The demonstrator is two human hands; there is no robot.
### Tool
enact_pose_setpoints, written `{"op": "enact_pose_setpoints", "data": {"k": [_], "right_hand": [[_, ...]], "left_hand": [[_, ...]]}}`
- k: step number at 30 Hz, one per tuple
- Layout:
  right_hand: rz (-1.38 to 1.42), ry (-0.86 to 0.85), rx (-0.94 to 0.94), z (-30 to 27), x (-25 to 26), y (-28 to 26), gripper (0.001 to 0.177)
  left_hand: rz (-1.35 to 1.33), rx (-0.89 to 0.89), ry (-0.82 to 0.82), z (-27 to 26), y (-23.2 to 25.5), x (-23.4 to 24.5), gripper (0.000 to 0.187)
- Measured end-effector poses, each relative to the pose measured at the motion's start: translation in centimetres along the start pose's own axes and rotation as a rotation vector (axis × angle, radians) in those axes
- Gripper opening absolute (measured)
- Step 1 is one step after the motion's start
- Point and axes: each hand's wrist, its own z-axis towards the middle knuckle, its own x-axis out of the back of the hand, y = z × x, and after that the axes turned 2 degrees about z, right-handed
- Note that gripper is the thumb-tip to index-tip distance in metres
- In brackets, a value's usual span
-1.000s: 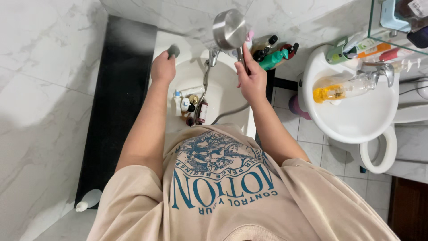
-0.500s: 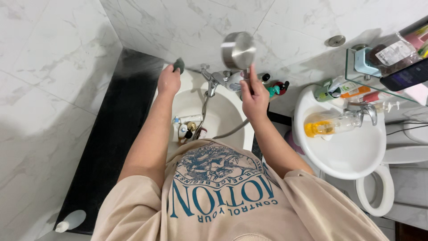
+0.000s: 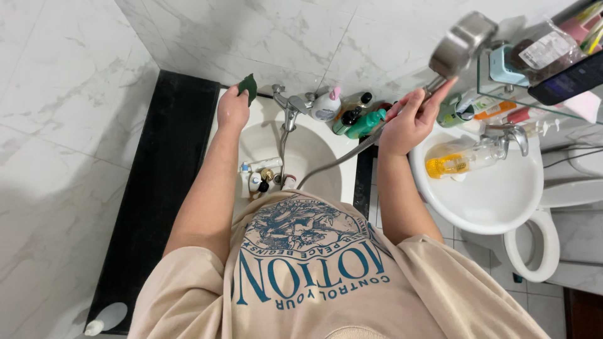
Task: The person cleans the bathroom wall and ledge with a sponge, then rinses the area and several bottles with water from a handheld showerhead.
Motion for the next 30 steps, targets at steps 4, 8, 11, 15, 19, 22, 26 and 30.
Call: {"op": "enact_pose_setpoints", "data": {"k": [4,8,11,15,19,22,26,30], "right_hand": [[0.092,0.165,0.057,0.0,0.9,0.4,0.067],[0.069,0.164,-0.040,0.2,2.8,0.6,0.067],[0.125,0.415,0.050,0.1,3.3,0.2,0.065],[0.121,0.334,-0.063,0.8,4.4,-0.9,0.063],[0.158,0.382,-0.020,1.5,4.2,-2.2,0.065],[0.202,0.319,-0.005,2.3,3.8,-3.5,0.063],[0.315,0.348,0.130,3.2,2.0,-5.1,0.064],[0.410,0.310,0.163,5.6,0.1,-6.0,0.062]], "left_hand": [[-0.032,0.037,-0.042,0.1,0.4,-0.4,0.033],[0.017,-0.004,-0.057,0.9,-0.4,-1.3,0.032],[0.021,-0.071,-0.026,1.4,-0.7,-2.2,0.032],[0.051,-0.029,-0.085,1.6,-1.0,-3.1,0.032],[0.043,-0.070,-0.068,1.7,0.5,-3.2,0.032],[-0.025,-0.029,-0.078,1.5,1.9,-2.5,0.033],[-0.085,-0.045,-0.061,1.6,3.6,-1.5,0.032],[-0.089,0.010,-0.083,1.1,3.4,-1.0,0.031]]}}
